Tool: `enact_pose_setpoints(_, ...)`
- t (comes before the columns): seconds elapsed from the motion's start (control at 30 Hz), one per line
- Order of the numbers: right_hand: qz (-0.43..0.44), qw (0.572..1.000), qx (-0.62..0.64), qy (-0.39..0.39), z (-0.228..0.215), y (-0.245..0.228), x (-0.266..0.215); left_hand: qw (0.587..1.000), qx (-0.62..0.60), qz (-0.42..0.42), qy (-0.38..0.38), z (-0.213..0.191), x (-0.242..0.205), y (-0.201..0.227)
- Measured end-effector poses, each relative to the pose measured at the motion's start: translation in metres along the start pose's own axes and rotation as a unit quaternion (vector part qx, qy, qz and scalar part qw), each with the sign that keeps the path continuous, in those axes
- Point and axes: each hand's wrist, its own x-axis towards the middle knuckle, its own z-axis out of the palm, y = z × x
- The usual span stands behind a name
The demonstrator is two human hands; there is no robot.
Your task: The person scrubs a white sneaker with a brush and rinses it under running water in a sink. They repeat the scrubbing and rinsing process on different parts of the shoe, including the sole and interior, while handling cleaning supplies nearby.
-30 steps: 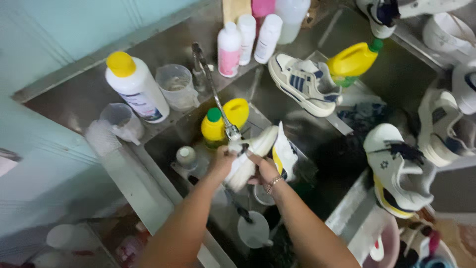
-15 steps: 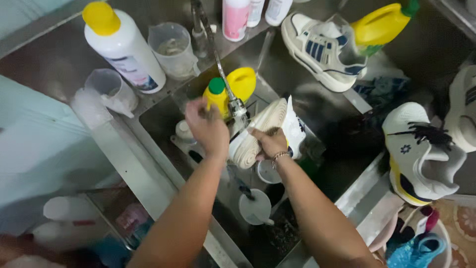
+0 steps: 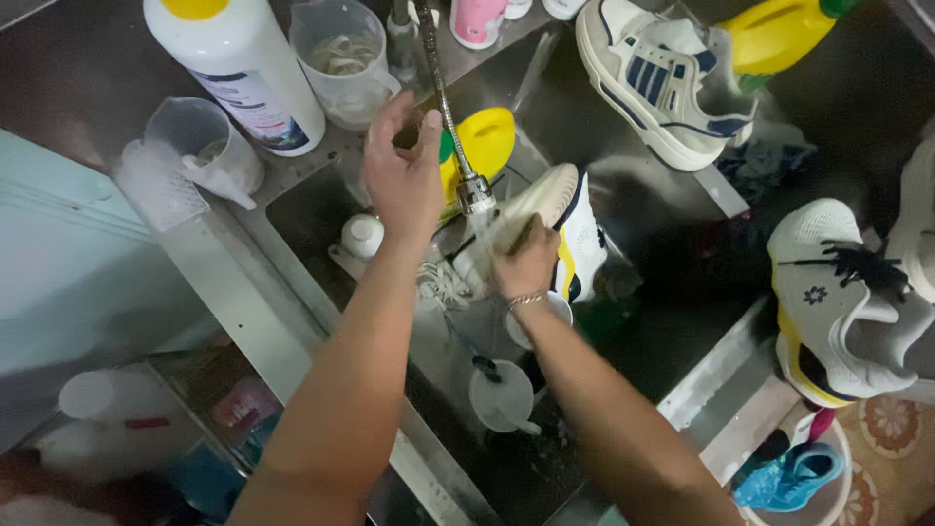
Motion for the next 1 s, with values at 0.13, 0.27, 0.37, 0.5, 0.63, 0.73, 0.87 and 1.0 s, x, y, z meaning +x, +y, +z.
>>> enact_pose_setpoints(0.13, 0.028, 0.997, 0.066, 0.031, -0.005, -0.020, -0.008, 0.999, -0.035, 0.021, -0.014, 0.000, 0.008, -0.006)
enact_pose_setpoints(0.27, 0.025, 0.990, 0.049, -0.126, -0.004, -0.024, -0.012, 1.000, -0.022, -0.010, 0.009, 0.000, 0.007, -0.011)
enact_pose_setpoints(0.37, 0.014, 0.949, 0.007, -0.315, 0.006, -0.012, -0.022, 0.991, -0.080, -0.076, 0.075, 0.003, 0.006, -0.007)
enact_pose_setpoints(0.5, -0.278, 0.820, 0.013, -0.501, 0.037, 0.008, -0.030, 0.990, -0.038, -0.052, 0.128, -0.001, 0.011, 0.007)
enact_pose_setpoints(0.63, -0.280, 0.696, -0.255, -0.610, 0.070, 0.019, -0.040, 0.986, 0.011, -0.065, 0.151, -0.006, 0.013, 0.013)
enact_pose_setpoints(0.73, -0.260, 0.659, -0.351, -0.612, 0.081, 0.014, -0.051, 0.983, 0.044, -0.095, 0.150, -0.008, 0.019, 0.014)
enact_pose_setpoints(0.87, -0.262, 0.661, -0.402, -0.577, 0.081, -0.007, -0.054, 0.989, 0.004, -0.107, 0.106, -0.009, 0.026, 0.014)
enact_pose_setpoints(1.0, -0.230, 0.706, -0.384, -0.549, 0.051, -0.028, -0.044, 0.996, -0.036, -0.079, 0.036, -0.005, 0.027, 0.006)
